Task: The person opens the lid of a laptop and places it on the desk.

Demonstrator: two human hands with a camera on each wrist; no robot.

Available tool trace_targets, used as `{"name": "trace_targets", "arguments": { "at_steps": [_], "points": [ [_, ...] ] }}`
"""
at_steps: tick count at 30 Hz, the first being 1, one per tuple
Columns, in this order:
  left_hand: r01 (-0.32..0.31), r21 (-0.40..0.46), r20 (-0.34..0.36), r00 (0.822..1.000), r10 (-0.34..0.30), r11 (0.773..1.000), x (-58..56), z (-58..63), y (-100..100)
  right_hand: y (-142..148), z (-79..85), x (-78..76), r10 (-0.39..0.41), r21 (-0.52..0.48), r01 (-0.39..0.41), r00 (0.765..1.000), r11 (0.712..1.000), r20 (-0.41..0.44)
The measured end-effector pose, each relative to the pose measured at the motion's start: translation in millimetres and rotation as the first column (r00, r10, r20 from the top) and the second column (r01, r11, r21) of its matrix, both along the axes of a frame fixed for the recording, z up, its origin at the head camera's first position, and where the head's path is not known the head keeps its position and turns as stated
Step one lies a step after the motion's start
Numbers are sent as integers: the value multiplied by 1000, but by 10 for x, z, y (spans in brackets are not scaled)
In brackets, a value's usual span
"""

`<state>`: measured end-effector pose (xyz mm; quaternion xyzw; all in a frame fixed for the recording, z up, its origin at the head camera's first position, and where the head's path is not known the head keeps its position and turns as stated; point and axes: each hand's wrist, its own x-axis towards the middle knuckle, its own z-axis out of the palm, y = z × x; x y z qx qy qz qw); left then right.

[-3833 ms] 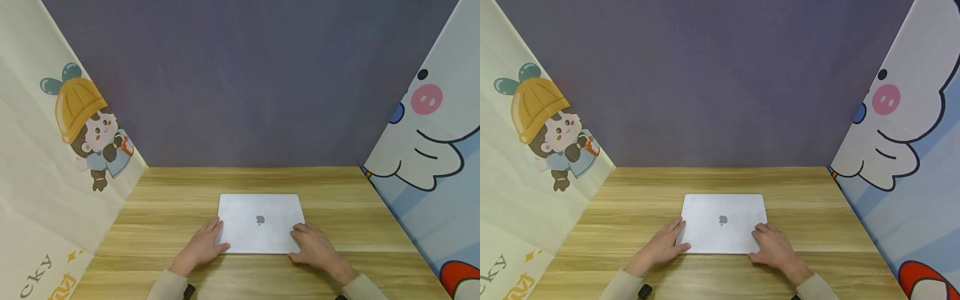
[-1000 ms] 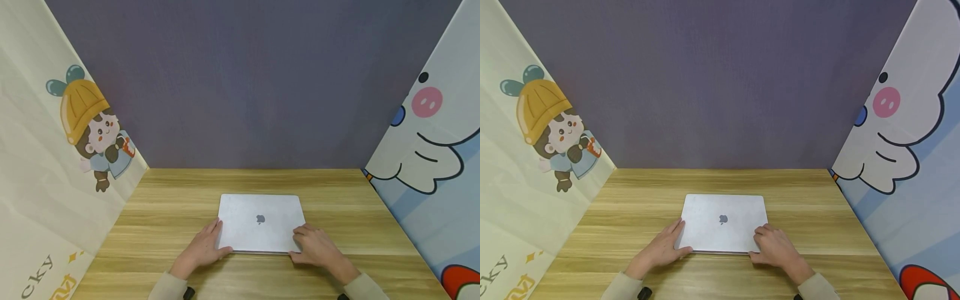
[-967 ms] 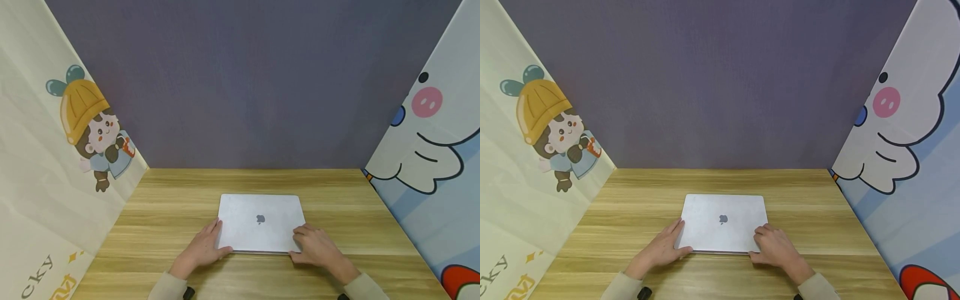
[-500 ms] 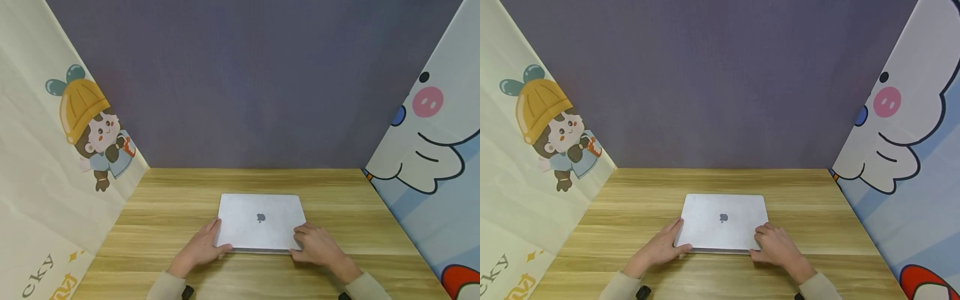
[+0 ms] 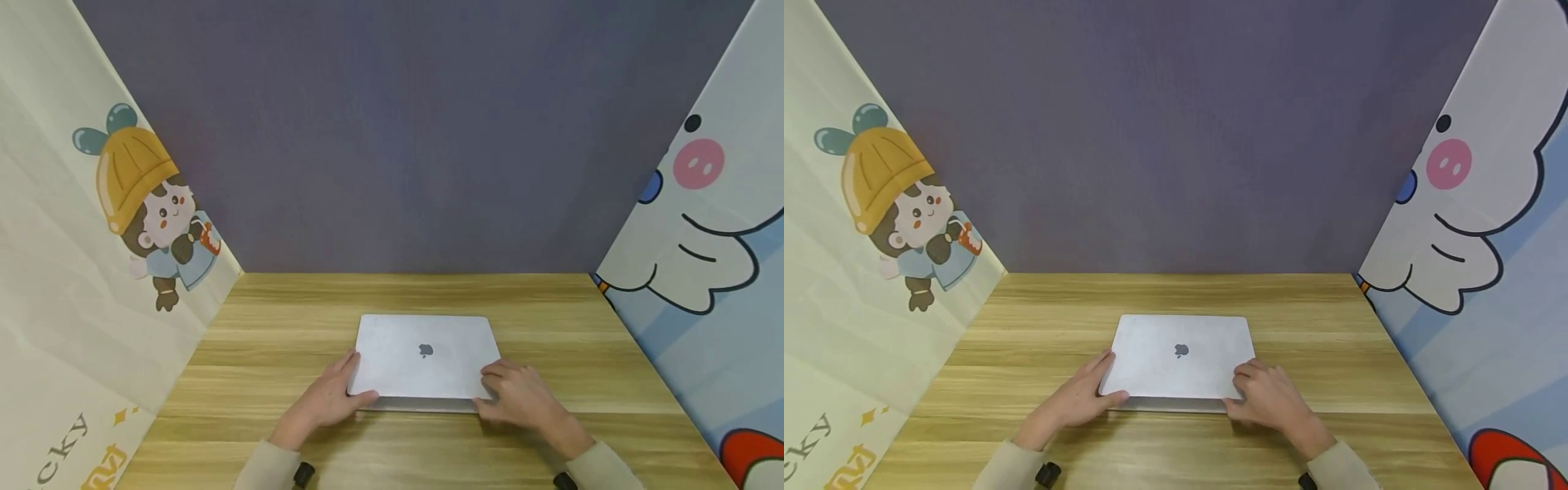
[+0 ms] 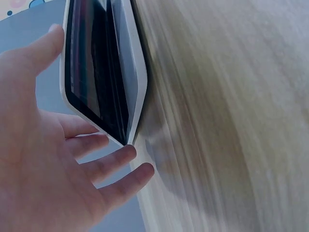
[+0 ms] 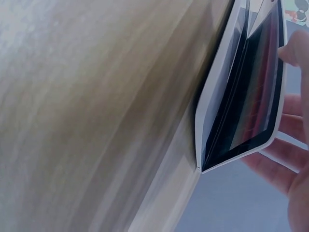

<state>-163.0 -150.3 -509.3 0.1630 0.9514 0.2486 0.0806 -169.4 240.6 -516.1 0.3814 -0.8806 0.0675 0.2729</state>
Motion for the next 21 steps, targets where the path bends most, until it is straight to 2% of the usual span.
{"name": "trace_targets", "arguments": {
  "at_steps": [7, 21],
  "points": [
    [4, 7, -26, 1000, -3, 1000, -8, 6, -28, 11, 32, -42, 45, -49, -47, 998, 998, -39],
    [-17, 2, -49, 999, 17, 1000, -4, 1, -71, 10, 122, -61, 85, -109, -93, 993, 990, -76]
  ]
}}
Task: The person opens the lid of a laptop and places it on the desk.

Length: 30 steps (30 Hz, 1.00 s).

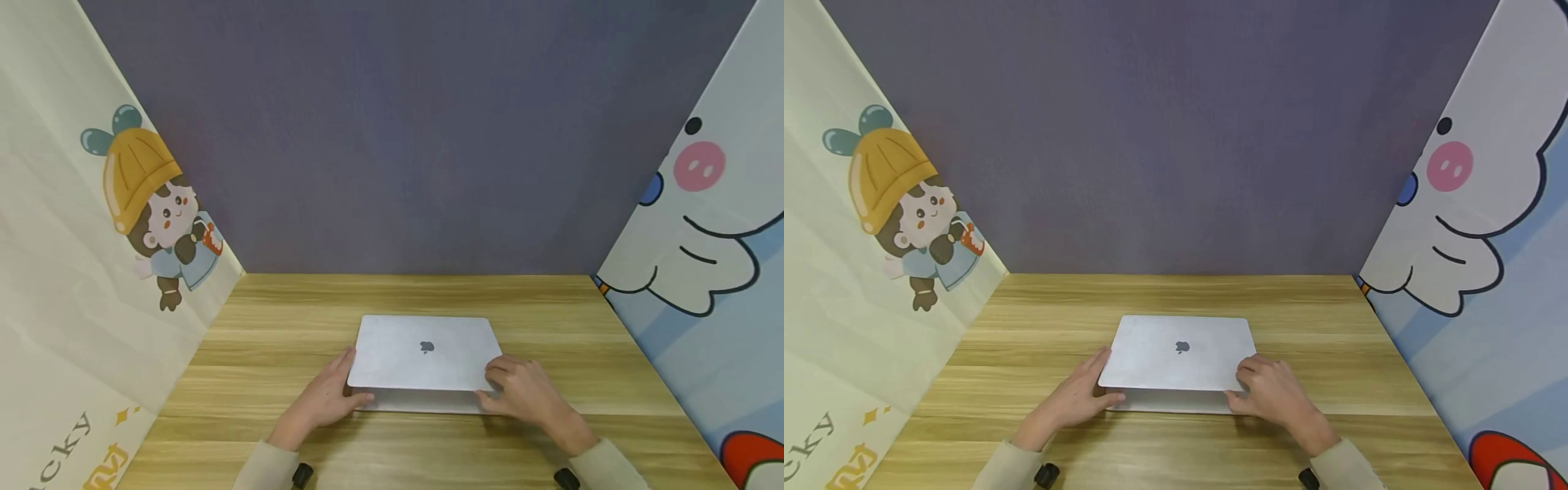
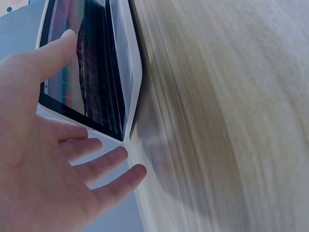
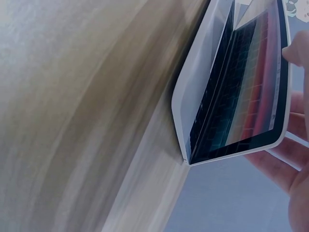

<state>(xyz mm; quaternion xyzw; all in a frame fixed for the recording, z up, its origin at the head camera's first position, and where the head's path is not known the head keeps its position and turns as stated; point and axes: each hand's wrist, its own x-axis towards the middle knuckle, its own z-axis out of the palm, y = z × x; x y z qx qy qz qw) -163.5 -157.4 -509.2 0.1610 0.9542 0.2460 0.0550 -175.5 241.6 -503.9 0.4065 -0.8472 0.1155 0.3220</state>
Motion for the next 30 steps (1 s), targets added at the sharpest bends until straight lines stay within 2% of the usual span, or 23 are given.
{"name": "trace_targets", "arguments": {
  "at_steps": [14, 22, 30],
  "points": [
    [-21, 33, -34, 999, 23, 999, -19, 43, 8, 4, 118, -80, -13, -53, 12, 999, 999, -29],
    [16, 43, -74, 997, -12, 999, -42, -79, 20, 7, 162, -129, 4, -80, -10, 997, 997, -76],
    [24, -18, -81, 996, -26, 1000, -22, -129, 65, 16, 185, -156, 17, -110, -23, 998, 994, -59]
  ]
}}
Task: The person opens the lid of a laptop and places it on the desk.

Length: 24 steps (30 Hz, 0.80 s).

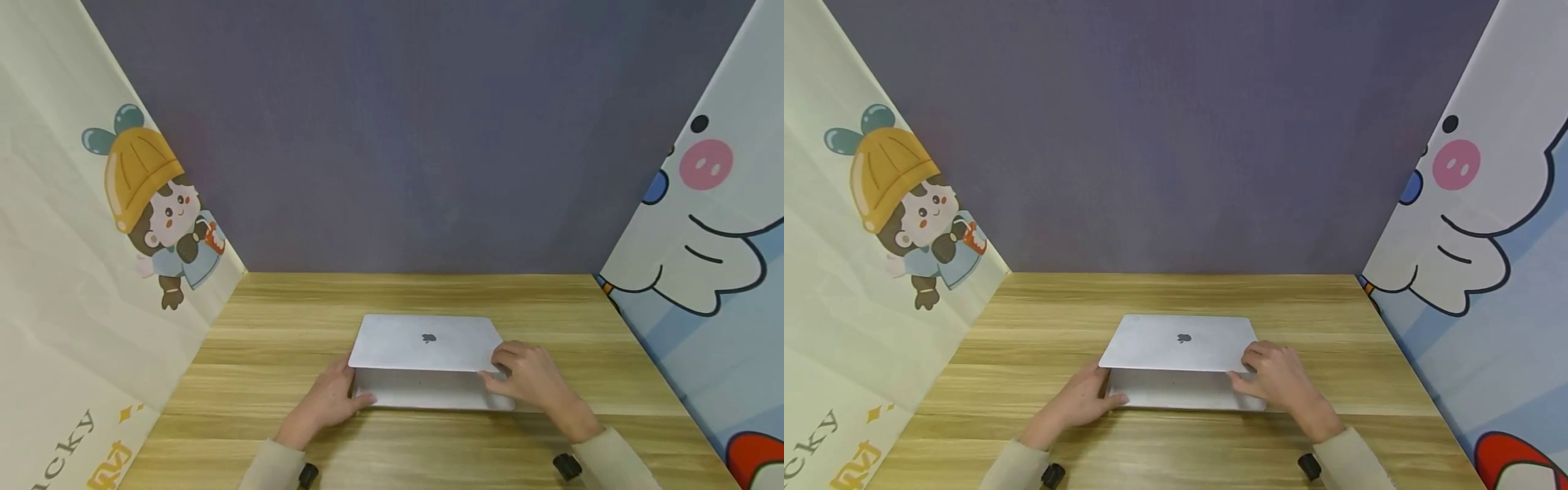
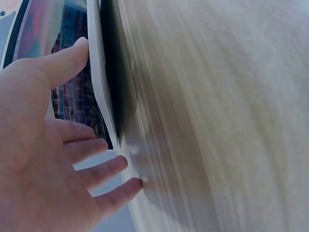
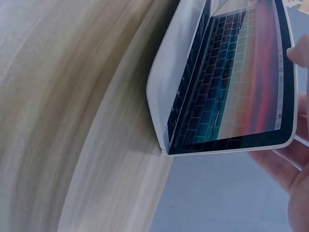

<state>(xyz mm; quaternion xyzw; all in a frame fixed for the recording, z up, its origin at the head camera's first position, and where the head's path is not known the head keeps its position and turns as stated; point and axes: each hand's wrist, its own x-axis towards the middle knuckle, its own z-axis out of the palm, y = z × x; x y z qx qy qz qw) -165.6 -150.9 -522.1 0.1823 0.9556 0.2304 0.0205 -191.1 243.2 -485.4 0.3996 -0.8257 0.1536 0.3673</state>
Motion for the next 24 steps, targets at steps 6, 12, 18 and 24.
{"name": "trace_targets", "arguments": {
  "at_steps": [6, 12, 18, 24],
  "points": [
    [-1, -57, 5, 1000, 2, 998, 15, -7, 20, 17, 46, -14, -8, -21, 9, 1000, 1000, 23],
    [16, -88, 4, 1000, -16, 996, 23, -35, 18, 22, 123, -34, 9, -54, -8, 1000, 998, 13],
    [25, -96, 38, 999, -21, 995, 58, 0, 24, 15, 198, -61, 15, -63, -14, 1000, 998, 17],
    [36, -99, 43, 999, -31, 994, 85, 26, 38, 19, 258, -102, 18, -77, -17, 1000, 997, 19]
  ]
}}
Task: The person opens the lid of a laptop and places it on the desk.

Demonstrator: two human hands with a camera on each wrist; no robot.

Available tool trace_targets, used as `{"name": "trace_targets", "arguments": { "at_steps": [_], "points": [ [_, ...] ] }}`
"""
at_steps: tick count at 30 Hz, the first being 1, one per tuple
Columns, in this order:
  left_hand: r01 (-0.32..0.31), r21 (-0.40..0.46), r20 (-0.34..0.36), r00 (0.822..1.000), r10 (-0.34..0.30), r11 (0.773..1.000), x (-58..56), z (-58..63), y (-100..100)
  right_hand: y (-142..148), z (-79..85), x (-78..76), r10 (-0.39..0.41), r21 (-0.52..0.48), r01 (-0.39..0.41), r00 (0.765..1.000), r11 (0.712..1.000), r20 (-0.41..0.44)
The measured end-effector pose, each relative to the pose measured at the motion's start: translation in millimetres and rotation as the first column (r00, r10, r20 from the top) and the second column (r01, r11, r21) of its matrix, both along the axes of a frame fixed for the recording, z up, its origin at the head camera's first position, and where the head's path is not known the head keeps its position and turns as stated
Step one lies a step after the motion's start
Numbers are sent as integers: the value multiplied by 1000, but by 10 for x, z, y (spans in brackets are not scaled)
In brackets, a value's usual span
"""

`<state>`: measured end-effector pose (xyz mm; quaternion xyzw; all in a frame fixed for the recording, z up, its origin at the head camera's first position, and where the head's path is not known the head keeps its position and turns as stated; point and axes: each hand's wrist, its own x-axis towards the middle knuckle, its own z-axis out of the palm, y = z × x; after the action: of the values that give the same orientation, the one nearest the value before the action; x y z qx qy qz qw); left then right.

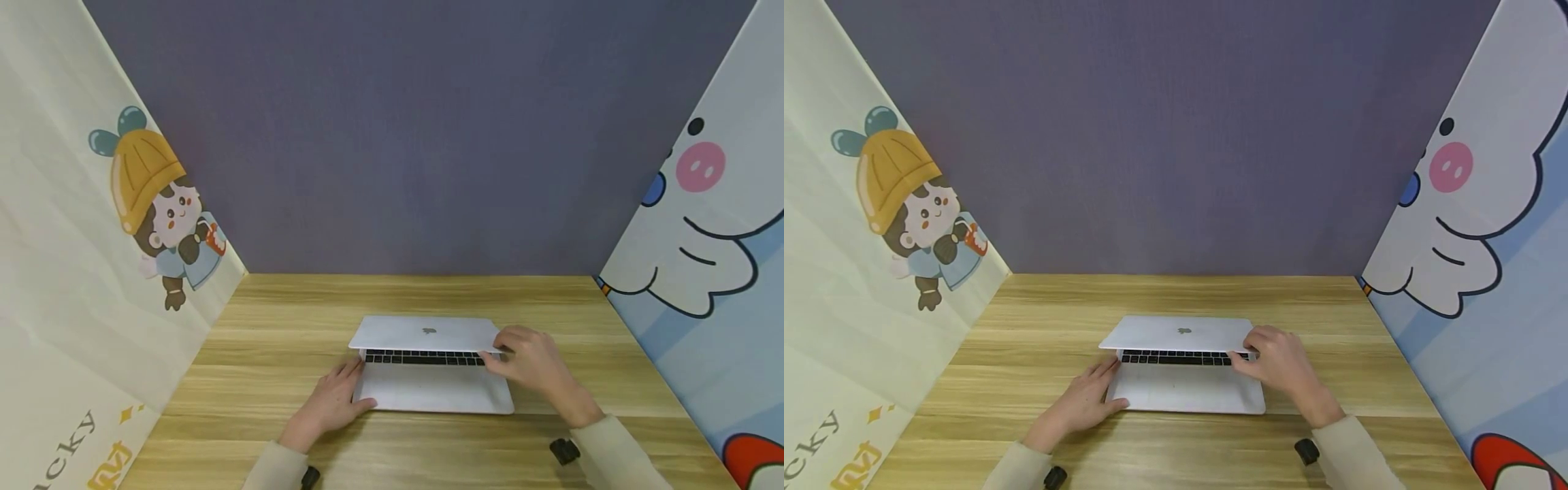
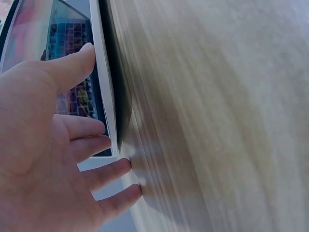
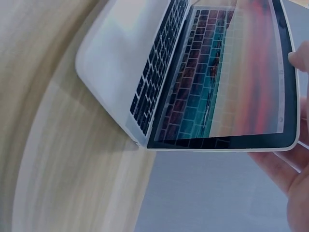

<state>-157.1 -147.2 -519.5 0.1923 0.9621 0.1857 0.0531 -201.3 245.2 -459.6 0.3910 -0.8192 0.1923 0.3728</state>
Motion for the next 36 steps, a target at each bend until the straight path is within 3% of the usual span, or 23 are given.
{"name": "trace_targets", "arguments": {
  "at_steps": [21, 31, 36],
  "points": [
    [2, -58, -20, 1000, -3, 998, 6, -10, 26, -38, 166, -80, -115, -36, 113, 992, 993, -59],
    [-8, -77, 13, 1000, 9, 997, 4, 24, 52, -147, 202, -80, -218, -60, 210, 958, 976, -187],
    [-5, -78, 19, 1000, 7, 997, 2, 25, 61, -204, 214, -108, -241, -82, 228, 948, 970, -206]
  ]
}}
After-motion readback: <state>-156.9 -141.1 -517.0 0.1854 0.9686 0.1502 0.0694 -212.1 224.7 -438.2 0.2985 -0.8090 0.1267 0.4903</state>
